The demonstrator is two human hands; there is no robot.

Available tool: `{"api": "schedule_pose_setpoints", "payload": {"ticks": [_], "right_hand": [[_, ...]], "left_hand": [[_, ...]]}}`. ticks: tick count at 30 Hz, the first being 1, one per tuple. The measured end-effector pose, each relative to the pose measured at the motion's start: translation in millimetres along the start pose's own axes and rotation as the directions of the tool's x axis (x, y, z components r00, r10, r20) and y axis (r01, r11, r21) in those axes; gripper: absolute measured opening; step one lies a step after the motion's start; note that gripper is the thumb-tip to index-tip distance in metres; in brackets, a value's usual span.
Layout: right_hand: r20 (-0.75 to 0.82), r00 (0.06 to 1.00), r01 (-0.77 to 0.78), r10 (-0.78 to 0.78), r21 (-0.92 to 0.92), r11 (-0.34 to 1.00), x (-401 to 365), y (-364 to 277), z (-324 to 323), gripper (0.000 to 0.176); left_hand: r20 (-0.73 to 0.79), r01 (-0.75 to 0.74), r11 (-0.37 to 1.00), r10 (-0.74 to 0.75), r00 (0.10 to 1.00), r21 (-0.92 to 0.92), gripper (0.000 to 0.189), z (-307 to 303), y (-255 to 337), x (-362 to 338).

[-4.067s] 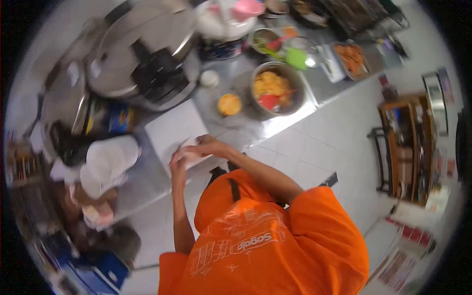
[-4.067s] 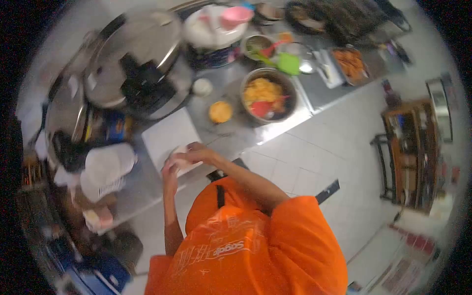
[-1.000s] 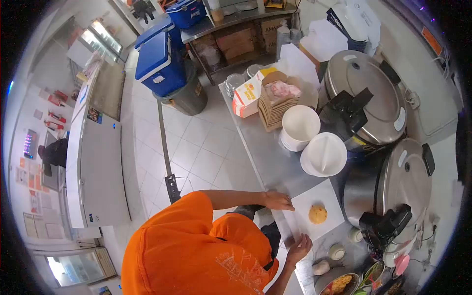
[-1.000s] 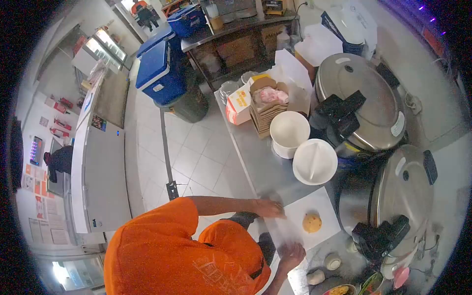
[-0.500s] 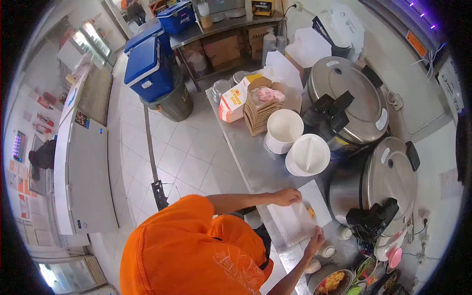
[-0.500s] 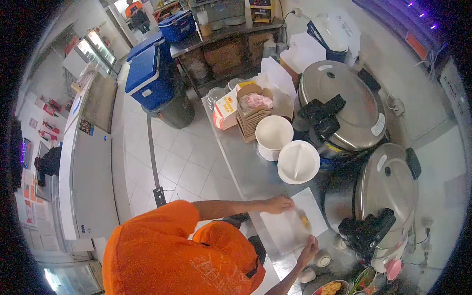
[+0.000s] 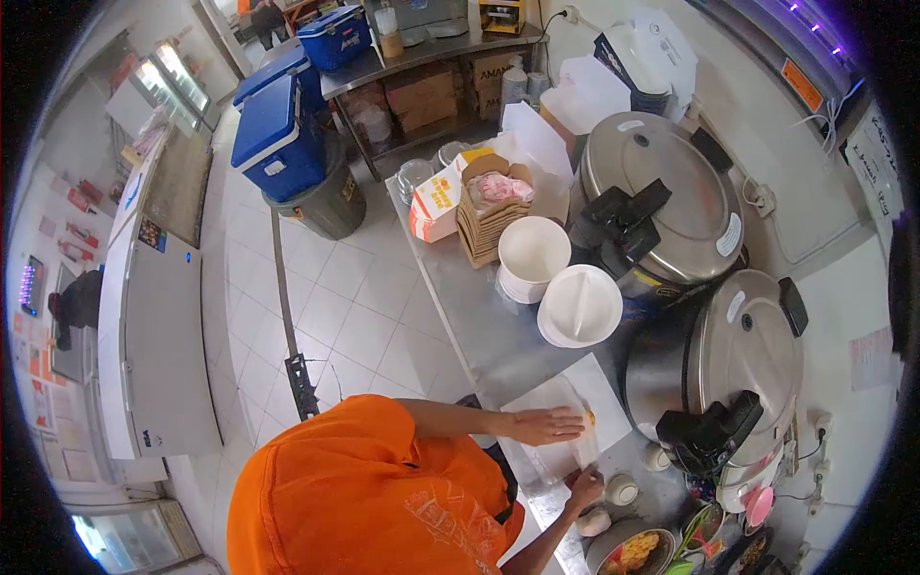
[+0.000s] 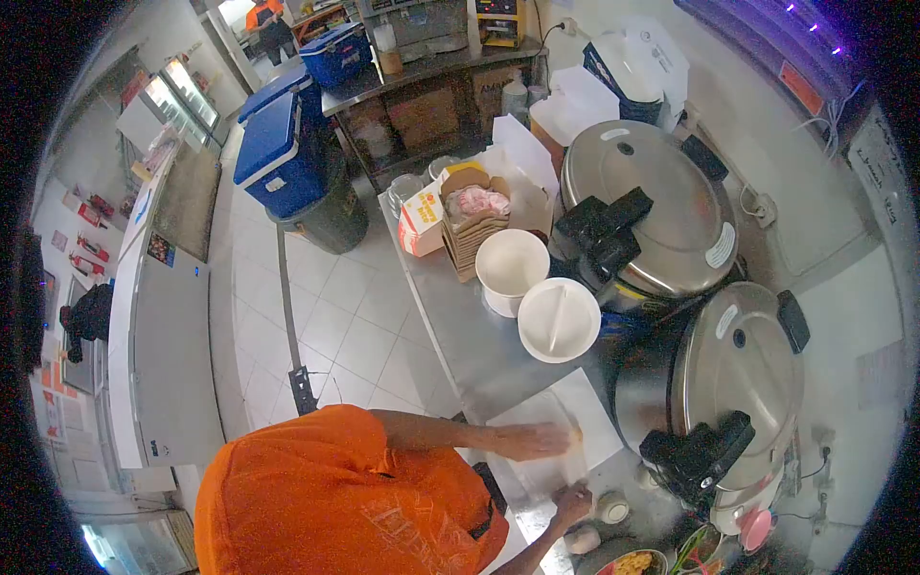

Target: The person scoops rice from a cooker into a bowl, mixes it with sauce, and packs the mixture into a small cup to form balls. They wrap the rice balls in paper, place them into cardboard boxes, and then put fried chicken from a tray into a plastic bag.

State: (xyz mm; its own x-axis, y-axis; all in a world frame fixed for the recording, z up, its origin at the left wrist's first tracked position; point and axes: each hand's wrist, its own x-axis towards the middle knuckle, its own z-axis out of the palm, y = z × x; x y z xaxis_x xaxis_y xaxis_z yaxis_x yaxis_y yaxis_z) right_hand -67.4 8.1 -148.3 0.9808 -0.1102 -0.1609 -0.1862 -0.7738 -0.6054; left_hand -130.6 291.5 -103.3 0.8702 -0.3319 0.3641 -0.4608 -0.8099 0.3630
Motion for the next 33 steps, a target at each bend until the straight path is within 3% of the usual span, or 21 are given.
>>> {"api": "schedule_pose_setpoints", "payload": {"ticks": [1,2,3,4,5,7,8,9,11,12,14,15,17,18,19,21,22,25,27,30,33], "right_hand": [[0.168,0.985,0.022,-0.037,0.090,0.996,13,16,9,0.031],[0.167,0.985,0.032,-0.047,0.094,0.995,17,9,6,0.031],[0.235,0.942,0.098,-0.239,0.487,0.868,16,6,-4,0.040],[0.218,0.876,0.091,-0.431,0.802,0.590,15,2,-13,0.055],[0.219,0.877,0.088,-0.428,0.803,0.590,18,-11,-24,0.055],[0.418,0.887,-0.214,-0.197,0.749,0.627,36,-57,-37,0.074],[0.350,0.936,-0.228,-0.038,0.685,0.692,40,-84,-35,0.071],[0.348,0.937,-0.224,-0.043,0.688,0.691,51,-76,-28,0.071],[0.252,0.954,0.065,-0.163,0.356,0.932,83,-63,-5,0.071],[0.246,0.954,0.074,-0.171,0.359,0.931,94,-62,3,0.071],[0.138,0.873,0.456,-0.468,0.108,0.883,110,-57,16,0.047],[0.140,0.873,0.457,-0.468,0.102,0.883,116,-55,22,0.047],[0.193,0.818,0.487,-0.541,0.268,0.831,129,-61,36,0.041],[0.202,0.821,0.549,-0.533,-0.028,0.835,108,-107,6,0.040],[0.199,0.822,0.550,-0.534,-0.032,0.834,105,-112,5,0.040],[0.222,0.714,0.697,-0.664,-0.131,0.705,103,-120,2,0.038],[0.347,0.754,0.656,-0.558,-0.368,0.659,99,-135,8,0.034],[0.285,0.699,0.715,-0.656,-0.312,0.626,62,-187,6,0.030],[0.373,0.726,0.685,-0.578,-0.312,0.658,65,-181,14,0.027],[0.300,0.673,0.738,-0.676,-0.328,0.590,46,-176,7,0.019],[0.277,0.599,0.798,-0.751,-0.282,0.532,13,-183,-12,0.015]], "left_hand": [[0.080,-0.065,0.968,0.046,0.996,0.243,0.055,-19,13,0],[0.168,-0.140,0.873,0.068,0.984,0.467,0.066,-31,20,2],[0.164,-0.136,0.873,0.065,0.984,0.469,0.066,-27,18,4],[0.177,-0.069,0.956,0.018,0.984,0.284,0.072,-23,16,5],[0.203,0.007,0.996,-0.025,0.979,0.087,0.079,-20,17,5],[0.228,0.004,0.983,-0.047,0.973,0.185,0.079,-24,22,10],[0.246,0.001,0.960,-0.073,0.967,0.280,0.080,-26,23,13],[0.243,0.000,0.959,-0.072,0.967,0.284,0.080,-24,24,13],[0.252,0.014,0.966,-0.080,0.964,0.257,0.078,-21,24,13],[0.244,0.012,0.965,-0.078,0.967,0.262,0.078,-18,23,15],[0.272,-0.020,0.937,-0.080,0.959,0.347,0.077,-13,26,16],[0.269,-0.017,0.939,-0.081,0.960,0.343,0.077,-12,27,15],[0.175,0.001,0.951,-0.058,0.983,0.308,0.075,-11,27,13],[0.173,0.000,0.953,-0.055,0.983,0.303,0.075,-12,28,12],[0.186,-0.017,0.942,-0.048,0.981,0.336,0.074,-17,27,14],[0.193,-0.035,0.930,-0.039,0.980,0.366,0.073,-16,28,17],[0.175,-0.013,0.930,-0.055,0.983,0.366,0.072,-13,28,17],[0.152,0.014,0.936,-0.072,0.986,0.351,0.072,-7,28,17],[0.146,0.019,0.938,-0.074,0.987,0.347,0.072,-14,26,18],[0.146,0.009,0.860,-0.096,0.985,0.511,0.068,-13,25,19],[0.137,0.013,0.931,-0.068,0.988,0.365,0.064,3,19,22]]}}
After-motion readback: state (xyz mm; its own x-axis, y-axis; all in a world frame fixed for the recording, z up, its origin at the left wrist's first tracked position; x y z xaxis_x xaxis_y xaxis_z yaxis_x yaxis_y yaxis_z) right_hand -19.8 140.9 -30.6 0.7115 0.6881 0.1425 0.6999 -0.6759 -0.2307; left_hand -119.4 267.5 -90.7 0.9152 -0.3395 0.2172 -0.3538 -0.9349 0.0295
